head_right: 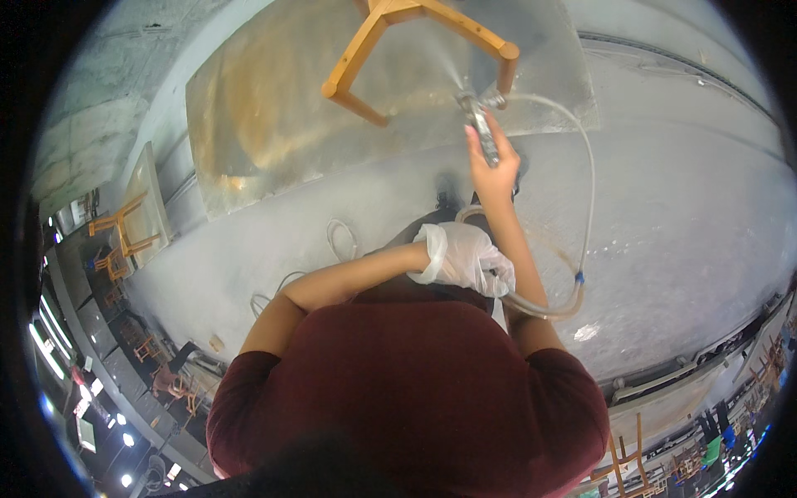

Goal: The person uses a spray gun to apply a clear finish to a wooden chair placed upside down on a protective sheet. They rotate the chair by hand to coat all legs and the underside, then flip it upright and continue spraying the seat and backrest.

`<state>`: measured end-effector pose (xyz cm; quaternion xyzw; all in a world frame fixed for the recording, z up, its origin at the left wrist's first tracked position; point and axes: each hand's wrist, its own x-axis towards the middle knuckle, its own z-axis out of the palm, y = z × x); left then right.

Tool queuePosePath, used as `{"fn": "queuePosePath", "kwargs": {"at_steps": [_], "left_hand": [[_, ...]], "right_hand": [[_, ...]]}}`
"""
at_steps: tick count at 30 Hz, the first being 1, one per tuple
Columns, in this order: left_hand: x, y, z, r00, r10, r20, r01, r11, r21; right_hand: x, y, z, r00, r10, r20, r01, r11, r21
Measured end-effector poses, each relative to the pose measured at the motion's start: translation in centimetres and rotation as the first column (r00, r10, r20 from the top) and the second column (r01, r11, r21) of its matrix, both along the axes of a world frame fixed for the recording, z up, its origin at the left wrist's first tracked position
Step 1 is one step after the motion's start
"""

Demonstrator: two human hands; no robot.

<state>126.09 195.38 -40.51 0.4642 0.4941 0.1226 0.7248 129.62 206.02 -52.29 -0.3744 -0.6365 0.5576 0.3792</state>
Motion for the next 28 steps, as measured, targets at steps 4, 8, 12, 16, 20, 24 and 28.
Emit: {"fn": "queuePosePath", "kwargs": {"at_steps": [4,8,12,16,20,24,28], "left_hand": [[0.9,-1.3,-2.9,0.995,-0.046,0.094,0.033,0.990,0.135],[3.5,-1.4,-7.6,0.963,-0.058,0.264,-0.033,0.944,0.328],[6.0,1.2,-9.0,0.976,-0.037,0.215,-0.073,0.873,0.482],[2.2,3.3,-4.7,0.839,0.010,0.545,-0.258,0.888,0.381],[-1.9,3.3,-1.6,0.838,0.192,0.510,-0.324,0.928,0.184],[-2.3,2.7,-0.3,0.792,0.335,0.510,-0.460,0.877,0.137],[0.7,4.7,0.0,0.813,0.120,0.570,-0.277,0.940,0.198]], "right_hand": [[4.8,-1.0,0.2,0.965,-0.219,0.145,0.227,0.973,-0.044],[9.1,-1.0,2.5,0.957,-0.041,0.288,0.123,0.955,-0.272],[13.4,-1.0,5.7,0.920,0.140,0.367,-0.035,0.960,-0.279],[18.2,0.2,10.5,0.596,0.238,0.766,-0.379,0.925,0.007],[20.9,1.3,17.1,0.589,0.118,0.799,-0.294,0.953,0.077],[19.8,1.2,20.1,0.747,0.066,0.662,-0.234,0.957,0.169],[19.5,-2.8,16.2,0.912,0.165,0.376,-0.255,0.946,0.202]]}}
